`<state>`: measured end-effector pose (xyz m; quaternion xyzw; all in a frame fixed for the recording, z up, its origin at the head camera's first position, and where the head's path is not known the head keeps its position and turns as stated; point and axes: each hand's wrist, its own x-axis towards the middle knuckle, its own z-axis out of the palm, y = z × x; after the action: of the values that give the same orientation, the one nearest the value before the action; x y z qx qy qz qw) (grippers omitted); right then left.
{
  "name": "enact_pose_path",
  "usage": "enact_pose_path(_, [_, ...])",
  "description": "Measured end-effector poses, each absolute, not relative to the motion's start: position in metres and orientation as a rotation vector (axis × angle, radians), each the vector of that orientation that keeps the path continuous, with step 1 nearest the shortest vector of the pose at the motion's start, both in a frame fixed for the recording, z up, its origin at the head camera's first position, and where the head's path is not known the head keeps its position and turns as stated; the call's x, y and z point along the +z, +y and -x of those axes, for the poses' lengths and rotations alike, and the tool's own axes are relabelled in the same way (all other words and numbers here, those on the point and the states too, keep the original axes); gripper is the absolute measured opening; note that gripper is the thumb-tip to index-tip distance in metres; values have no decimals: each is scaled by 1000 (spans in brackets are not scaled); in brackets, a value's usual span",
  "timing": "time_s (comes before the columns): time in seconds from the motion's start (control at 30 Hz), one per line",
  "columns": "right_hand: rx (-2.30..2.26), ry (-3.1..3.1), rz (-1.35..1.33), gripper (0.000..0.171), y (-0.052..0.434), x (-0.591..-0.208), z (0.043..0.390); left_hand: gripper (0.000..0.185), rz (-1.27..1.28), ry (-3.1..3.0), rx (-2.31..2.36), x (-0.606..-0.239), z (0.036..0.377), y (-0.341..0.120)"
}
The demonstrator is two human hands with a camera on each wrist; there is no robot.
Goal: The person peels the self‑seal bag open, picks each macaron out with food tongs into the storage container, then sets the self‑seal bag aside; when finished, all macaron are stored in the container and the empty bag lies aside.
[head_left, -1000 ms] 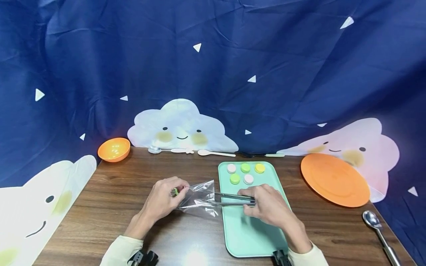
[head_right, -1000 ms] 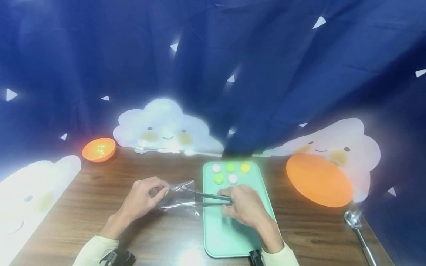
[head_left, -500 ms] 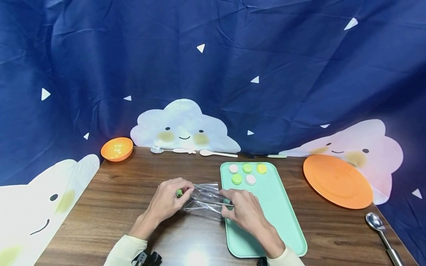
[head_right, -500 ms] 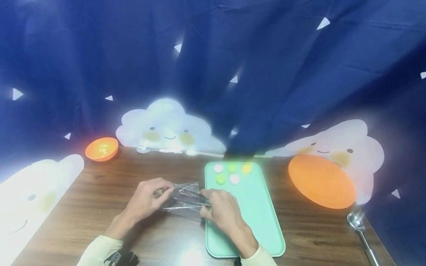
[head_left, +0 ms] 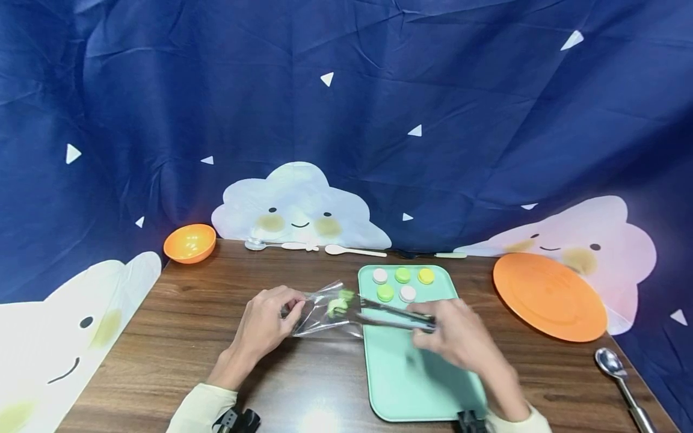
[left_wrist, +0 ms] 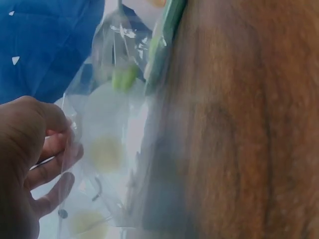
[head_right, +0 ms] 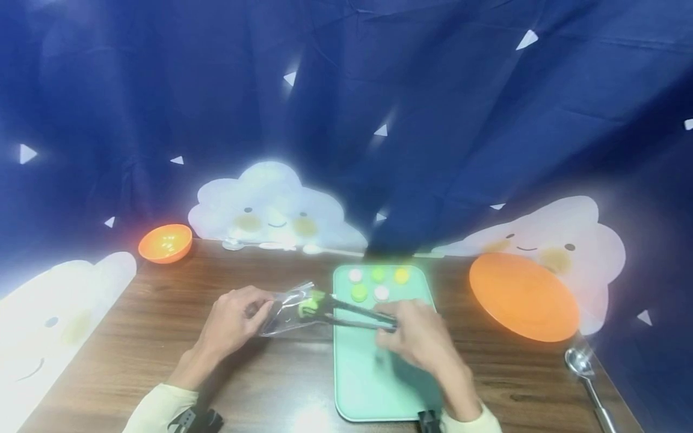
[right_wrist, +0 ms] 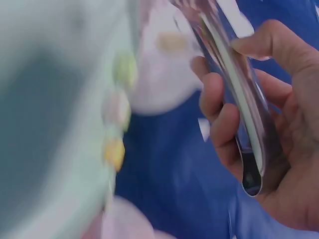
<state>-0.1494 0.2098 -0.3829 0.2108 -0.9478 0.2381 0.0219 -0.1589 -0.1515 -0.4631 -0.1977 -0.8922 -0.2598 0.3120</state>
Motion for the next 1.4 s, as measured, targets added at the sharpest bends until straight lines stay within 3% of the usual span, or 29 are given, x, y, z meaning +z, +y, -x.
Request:
enact_pose_path(0.23, [613,-2992,-326,44,296,-365,147,10,479,-2391,-715,-462,159,-155])
enact_pose_path(0.4, [495,-3056,-189,50,329,-370,150,12,488,-2402,-722,-462,158,-155])
enact_pose_path(0.77, [514,-3087,-168,49,338,-373,155,11,502,-2397,-717,-462,159,-157])
enact_pose_path(1.0, [484,-2966,128,55,360,-378,159,9,512,-2410,-718,-460,160,-157])
enact_pose_path(1.13, [503,-2895,261,49,360,-393,164,9,519,-2421,-710,-461,160,-158])
enact_pose_path(1.4, [510,-2893,326,49,351,-415,170,9,517,-2443,-707,-462,160,-155])
